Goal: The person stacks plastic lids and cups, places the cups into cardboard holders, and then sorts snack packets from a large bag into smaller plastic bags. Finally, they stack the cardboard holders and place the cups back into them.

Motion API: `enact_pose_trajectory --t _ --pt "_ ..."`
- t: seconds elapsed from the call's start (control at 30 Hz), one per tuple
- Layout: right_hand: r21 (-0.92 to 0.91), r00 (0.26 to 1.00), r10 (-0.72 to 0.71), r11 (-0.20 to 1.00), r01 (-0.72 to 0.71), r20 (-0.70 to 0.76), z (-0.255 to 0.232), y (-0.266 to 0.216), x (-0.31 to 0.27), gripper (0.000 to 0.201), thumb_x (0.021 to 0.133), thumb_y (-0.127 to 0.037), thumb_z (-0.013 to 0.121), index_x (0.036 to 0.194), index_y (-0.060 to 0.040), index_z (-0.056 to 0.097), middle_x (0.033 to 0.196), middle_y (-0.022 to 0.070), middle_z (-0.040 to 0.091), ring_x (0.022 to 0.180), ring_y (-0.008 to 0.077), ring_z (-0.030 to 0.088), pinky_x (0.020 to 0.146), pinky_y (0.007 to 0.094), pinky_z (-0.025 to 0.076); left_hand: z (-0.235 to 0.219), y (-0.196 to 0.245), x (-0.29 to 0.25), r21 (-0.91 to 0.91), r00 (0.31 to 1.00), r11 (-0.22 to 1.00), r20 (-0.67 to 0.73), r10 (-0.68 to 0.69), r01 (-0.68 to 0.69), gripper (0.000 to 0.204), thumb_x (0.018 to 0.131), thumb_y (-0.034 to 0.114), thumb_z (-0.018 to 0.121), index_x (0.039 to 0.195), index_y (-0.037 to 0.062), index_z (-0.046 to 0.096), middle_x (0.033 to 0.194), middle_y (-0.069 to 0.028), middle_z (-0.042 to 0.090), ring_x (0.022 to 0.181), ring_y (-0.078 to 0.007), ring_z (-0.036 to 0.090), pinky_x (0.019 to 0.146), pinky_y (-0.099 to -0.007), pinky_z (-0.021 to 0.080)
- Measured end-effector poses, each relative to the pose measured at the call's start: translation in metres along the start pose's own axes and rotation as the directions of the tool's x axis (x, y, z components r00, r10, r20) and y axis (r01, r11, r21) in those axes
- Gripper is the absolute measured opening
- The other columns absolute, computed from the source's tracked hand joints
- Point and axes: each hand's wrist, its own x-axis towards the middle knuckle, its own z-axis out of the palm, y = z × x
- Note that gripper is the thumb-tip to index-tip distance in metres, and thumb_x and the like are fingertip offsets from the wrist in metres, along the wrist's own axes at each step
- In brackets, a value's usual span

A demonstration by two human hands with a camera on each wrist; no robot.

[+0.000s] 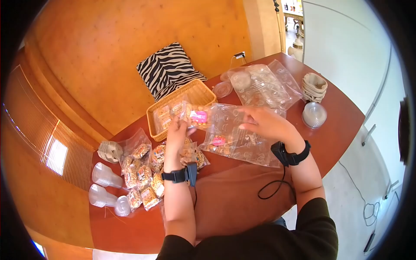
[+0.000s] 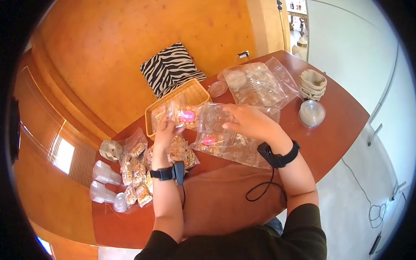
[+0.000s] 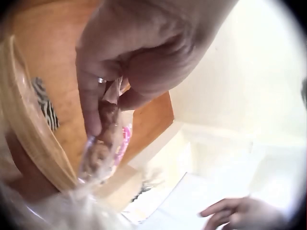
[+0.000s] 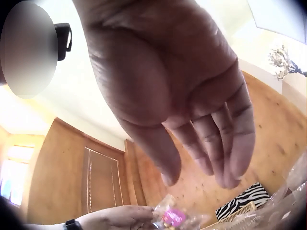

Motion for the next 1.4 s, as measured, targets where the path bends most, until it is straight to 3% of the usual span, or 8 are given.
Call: enact_pose_trajectory --t 0.17,0.53,0.63,0.77,0.97,1.07,1.27,1.4 --pt "0.628 0.977 0.201 0.752 -0.198 0.067 0.01 -0.009 0.012 0.062 0.085 -0.028 0.068 0.132 -0.0026 0.037 0.109 0.0158 0.061 0.095 0.022 0.061 0.08 0.0339 0.048 0.041 0.019 -0.028 -0.304 0.968 0.942 0.243 -0.066 0.14 0.037 0.097 0.022 0.05 0.13 0.0063 0.044 0.121 -0.0058 0.057 0.106 -0.0164 0.059 0.089 -0.0328 0.051" --pt "0.49 0.997 0.043 0.872 -0.004 -0.067 0.018 -0.004 0.017 0.042 0.082 -0.017 0.069 0.116 -0.0073 0.046 0.098 0.009 0.06 0.093 0.0151 0.056 0.077 0.03 0.045 0.071 0.012 -0.033 -0.089 0.936 0.989 0.324 0.139 -0.116 0.034 0.092 0.015 0.06 0.121 -0.0005 0.05 0.103 -0.0085 0.064 0.092 -0.0129 0.061 0.08 -0.0289 0.051" --pt "0.393 0.992 0.094 0.918 -0.053 -0.086 0.004 0.007 0.012 0.037 0.084 -0.017 0.067 0.115 -0.0089 0.048 0.093 0.0049 0.058 0.081 0.0109 0.053 0.069 0.0258 0.044 0.067 0.011 -0.034 0.149 0.937 0.987 0.349 -0.001 -0.054 0.043 0.09 0.02 0.062 0.126 0.0002 0.047 0.114 -0.0154 0.061 0.102 -0.0207 0.061 0.087 -0.0336 0.048" --pt "0.197 0.95 0.273 0.95 -0.242 -0.148 -0.037 0.009 -0.014 0.03 0.085 -0.013 0.063 0.112 -0.0084 0.05 0.082 0.0027 0.056 0.071 0.0082 0.052 0.062 0.0255 0.042 0.043 -0.014 -0.033 0.607 0.807 0.584 0.571 0.153 -0.54 0.058 0.079 0.019 0.067 0.131 0.0052 0.046 0.131 -0.019 0.048 0.121 -0.0353 0.046 0.1 -0.0407 0.039" --pt "-0.257 0.911 0.32 0.886 -0.385 -0.261 -0.066 0.077 -0.071 0.037 0.078 -0.016 0.063 0.112 -0.0067 0.051 0.083 0.0164 0.063 0.079 0.0356 0.062 0.069 0.0402 0.047 0.034 -0.037 -0.03 0.698 0.807 0.608 0.571 -0.153 -0.379 0.054 0.075 0.013 0.069 0.127 0.0096 0.052 0.121 -0.0164 0.054 0.116 -0.0358 0.049 0.095 -0.0402 0.043" --pt "-0.283 0.874 0.468 0.828 -0.485 -0.128 -0.069 0.078 -0.082 0.03 0.079 -0.016 0.063 0.105 -0.006 0.051 0.087 0.0149 0.064 0.078 0.0296 0.063 0.066 0.037 0.048 0.033 -0.037 -0.03 0.737 0.827 0.574 0.535 -0.174 -0.356 0.056 0.073 0.011 0.071 0.126 0.0088 0.052 0.122 -0.016 0.053 0.115 -0.0358 0.05 0.094 -0.0395 0.043" --pt "0.42 0.854 0.509 0.756 -0.502 0.105 -0.032 0.089 -0.062 0.023 0.09 -0.016 0.059 0.107 -0.0052 0.049 0.087 0.0035 0.062 0.071 0.0114 0.059 0.052 0.0265 0.047 0.033 -0.035 -0.033 0.716 0.819 0.547 0.566 -0.089 -0.435 0.058 0.073 0.009 0.071 0.128 0.0098 0.052 0.122 -0.0154 0.054 0.116 -0.0343 0.05 0.096 -0.0395 0.043" --pt "0.374 0.826 0.555 0.789 -0.488 -0.092 -0.026 0.094 -0.049 0.023 0.09 -0.017 0.06 0.107 -0.0056 0.049 0.078 0.0025 0.06 0.059 0.0091 0.054 0.045 0.0238 0.043 0.033 -0.028 -0.034 0.72 0.818 0.603 0.544 -0.185 -0.343 0.058 0.074 0.01 0.07 0.129 0.0144 0.051 0.125 -0.014 0.052 0.117 -0.0313 0.051 0.095 -0.039 0.044"
